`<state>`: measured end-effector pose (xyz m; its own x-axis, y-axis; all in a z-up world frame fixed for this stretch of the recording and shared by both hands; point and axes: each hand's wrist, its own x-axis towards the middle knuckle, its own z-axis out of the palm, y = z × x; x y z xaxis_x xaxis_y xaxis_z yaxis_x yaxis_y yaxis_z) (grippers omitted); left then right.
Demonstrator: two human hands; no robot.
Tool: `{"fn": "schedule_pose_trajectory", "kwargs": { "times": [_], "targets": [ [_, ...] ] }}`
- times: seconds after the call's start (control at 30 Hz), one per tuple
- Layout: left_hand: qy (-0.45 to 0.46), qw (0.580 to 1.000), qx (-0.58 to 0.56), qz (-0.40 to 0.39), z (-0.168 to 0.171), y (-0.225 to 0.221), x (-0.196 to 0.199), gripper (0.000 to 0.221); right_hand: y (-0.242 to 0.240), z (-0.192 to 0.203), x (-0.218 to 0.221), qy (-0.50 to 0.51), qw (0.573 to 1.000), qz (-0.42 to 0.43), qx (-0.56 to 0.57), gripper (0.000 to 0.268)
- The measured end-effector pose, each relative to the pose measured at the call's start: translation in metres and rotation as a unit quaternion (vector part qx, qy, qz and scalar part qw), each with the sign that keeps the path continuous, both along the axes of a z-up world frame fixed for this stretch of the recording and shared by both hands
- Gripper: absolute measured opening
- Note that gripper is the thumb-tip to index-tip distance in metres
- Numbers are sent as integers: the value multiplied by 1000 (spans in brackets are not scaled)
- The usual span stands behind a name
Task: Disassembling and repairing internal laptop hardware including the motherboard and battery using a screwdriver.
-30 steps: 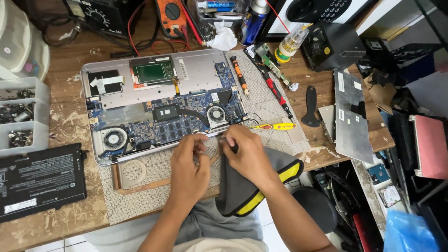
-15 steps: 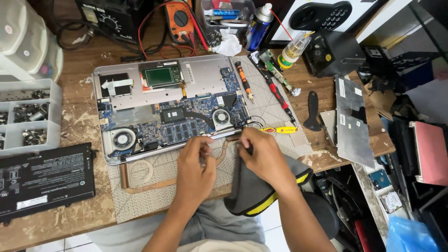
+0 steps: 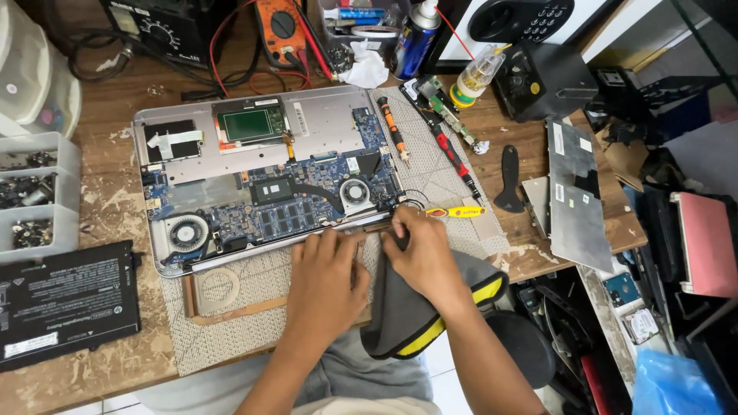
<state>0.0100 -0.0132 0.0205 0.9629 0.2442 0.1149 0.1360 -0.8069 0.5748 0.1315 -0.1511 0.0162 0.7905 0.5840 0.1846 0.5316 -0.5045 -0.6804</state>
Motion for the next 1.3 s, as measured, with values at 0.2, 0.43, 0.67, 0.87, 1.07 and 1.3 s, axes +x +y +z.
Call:
{"fn": "schedule_pose_trajectory", "kwargs": {
  "times": [0.2,0.43,0.67,0.87,1.07,1.3],
  "targets": [
    [-3,1000,-7,-1,1,0,-1,39,-10,-4,7,22,999,-30,-25,31],
    [0,1000,-17,7,-3,-1,-1,39,-15,12,3,31,998,-37,33,30],
    [7,1000,-9,7,3,-1,0,39,-13,11,1,8,1000,12,0,31],
    [19,1000,-4,9,3,-2,0,37,-26,18,-7,26,998,31,-46,29],
    [-7,1000,-4,16,1,-3,1,35,-31,25,-12,33,999,29,-6,33],
    [-6,1000,-3,21,-2,-4,1,33,-12,5,-3,-53,998,16,40,37]
  ]
}}
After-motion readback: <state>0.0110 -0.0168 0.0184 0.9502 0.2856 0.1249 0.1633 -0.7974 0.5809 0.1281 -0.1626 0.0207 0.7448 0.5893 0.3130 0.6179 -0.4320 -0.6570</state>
